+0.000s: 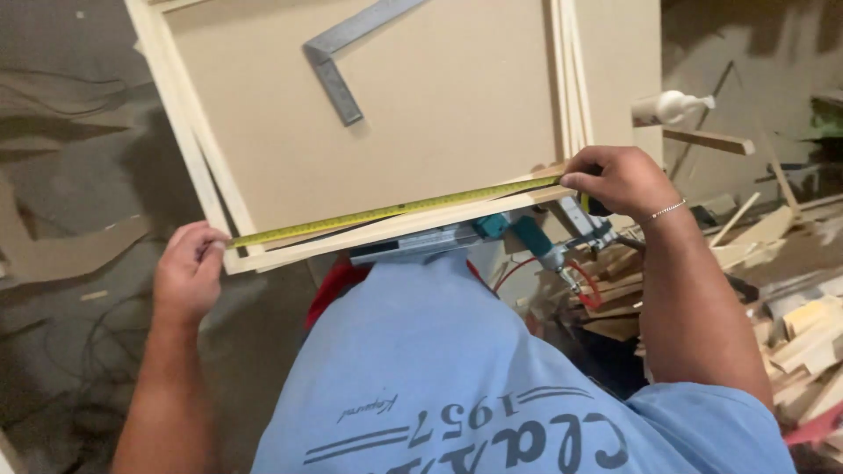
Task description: Measuring the dimensions and squareness of a wooden frame using a tape measure and a square in a workshop.
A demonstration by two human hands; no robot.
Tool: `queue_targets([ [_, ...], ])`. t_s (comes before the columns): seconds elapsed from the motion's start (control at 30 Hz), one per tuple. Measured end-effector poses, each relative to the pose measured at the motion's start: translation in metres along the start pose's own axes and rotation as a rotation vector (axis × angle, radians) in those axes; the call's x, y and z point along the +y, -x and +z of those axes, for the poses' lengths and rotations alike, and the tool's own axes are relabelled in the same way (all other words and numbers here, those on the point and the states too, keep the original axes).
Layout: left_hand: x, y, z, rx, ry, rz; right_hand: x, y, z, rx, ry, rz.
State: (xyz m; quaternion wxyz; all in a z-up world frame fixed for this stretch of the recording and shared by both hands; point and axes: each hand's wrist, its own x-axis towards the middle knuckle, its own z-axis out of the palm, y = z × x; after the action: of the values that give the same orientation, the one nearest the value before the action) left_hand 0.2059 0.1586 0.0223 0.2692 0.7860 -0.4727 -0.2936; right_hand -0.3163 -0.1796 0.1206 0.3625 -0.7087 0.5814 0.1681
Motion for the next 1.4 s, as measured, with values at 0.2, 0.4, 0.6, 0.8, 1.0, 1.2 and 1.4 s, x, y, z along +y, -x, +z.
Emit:
queue_targets([
  [0.2, 0.004, 0.002, -0.004, -0.016, -0.102, -0.015, 0.066, -0.004, -0.005, 0.113, -0.104, 0.142],
  [0.4, 0.021, 0.001, -0.009, -0.039, -0.160, -0.135, 0.087, -0.012, 0.018, 0.172, -0.180, 0.021],
  [0.6, 0.006, 0.000, -0.013, -0.040, -0.175, -0.129, 0.093, -0.012, 0.028, 0.254, -0.123, -0.055],
  [0.8, 0.023, -0.001, -0.014, -0.026, -0.153, -0.229, 0.109, -0.016, 0.038, 0.320, -0.120, -0.209],
  [1.0, 0.017, 0.001, -0.018, -0.029, -0.198, -0.236, 0.121, -0.022, 0.046, 0.375, -0.077, -0.346],
  [1.2, 0.026, 0.002, -0.019, -0.031, -0.171, -0.288, 0.128, -0.026, 0.052, 0.401, -0.023, -0.451],
  [1.4, 0.032, 0.000, -0.020, -0.030, -0.226, -0.341, 0.137, -0.029, 0.060, 0.462, -0.033, -0.507],
])
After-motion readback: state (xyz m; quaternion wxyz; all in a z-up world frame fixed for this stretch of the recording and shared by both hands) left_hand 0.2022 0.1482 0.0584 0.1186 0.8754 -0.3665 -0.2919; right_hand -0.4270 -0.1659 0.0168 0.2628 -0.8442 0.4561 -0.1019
